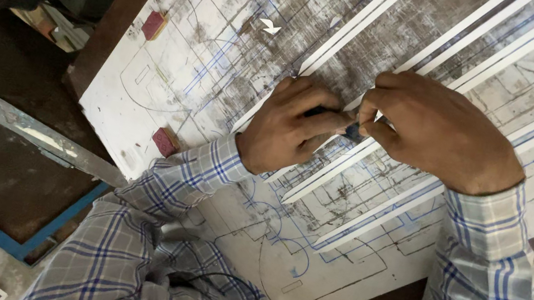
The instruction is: The person scrapes a white board with a metal tool and a scraper, then cuts white strips with scissors and places them onto the board. The person also handles a red container with white powder.
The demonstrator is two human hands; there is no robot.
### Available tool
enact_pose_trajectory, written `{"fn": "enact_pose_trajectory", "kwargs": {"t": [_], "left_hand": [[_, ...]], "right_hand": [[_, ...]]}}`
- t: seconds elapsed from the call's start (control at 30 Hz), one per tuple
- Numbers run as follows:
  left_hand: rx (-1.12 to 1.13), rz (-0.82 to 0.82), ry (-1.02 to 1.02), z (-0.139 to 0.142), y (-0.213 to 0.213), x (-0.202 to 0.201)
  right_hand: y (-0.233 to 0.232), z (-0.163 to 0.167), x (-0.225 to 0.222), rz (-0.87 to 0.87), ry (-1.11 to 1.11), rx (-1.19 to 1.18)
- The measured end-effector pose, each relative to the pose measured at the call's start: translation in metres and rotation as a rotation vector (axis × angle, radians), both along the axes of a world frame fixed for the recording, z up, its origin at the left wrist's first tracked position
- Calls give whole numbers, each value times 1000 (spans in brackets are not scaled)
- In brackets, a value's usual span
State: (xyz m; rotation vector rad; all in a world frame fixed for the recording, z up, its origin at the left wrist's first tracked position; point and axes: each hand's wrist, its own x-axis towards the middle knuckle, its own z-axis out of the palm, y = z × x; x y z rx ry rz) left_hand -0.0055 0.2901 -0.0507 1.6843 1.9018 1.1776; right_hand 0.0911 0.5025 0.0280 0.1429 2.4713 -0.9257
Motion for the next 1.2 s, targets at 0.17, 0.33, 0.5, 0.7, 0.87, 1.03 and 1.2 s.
{"fn": "enact_pose_trajectory", "kwargs": {"t": [0.17, 0.33, 0.5, 0.7, 0.87, 1.03, 1.2], "left_hand": [[18, -57, -60, -4, 1, -4], [49, -72, -122, -3, 1, -11], [69, -42, -32, 3, 3, -6], [63, -102, 77, 10, 6, 1], [72, -77, 143, 10, 4, 3], [75, -71, 135, 3, 3, 18], [144, -99, 16, -9, 3, 30]], "right_hand": [[1, 0, -3, 69, -62, -16], [3, -1, -2, 54, -14, -105], [11, 4, 5, -23, -89, -49], [11, 8, 1, 4, -191, -24], [8, 1, 5, 56, -117, 2], [4, -2, 12, 110, 21, -15], [15, -10, 10, 134, -216, -141]]}}
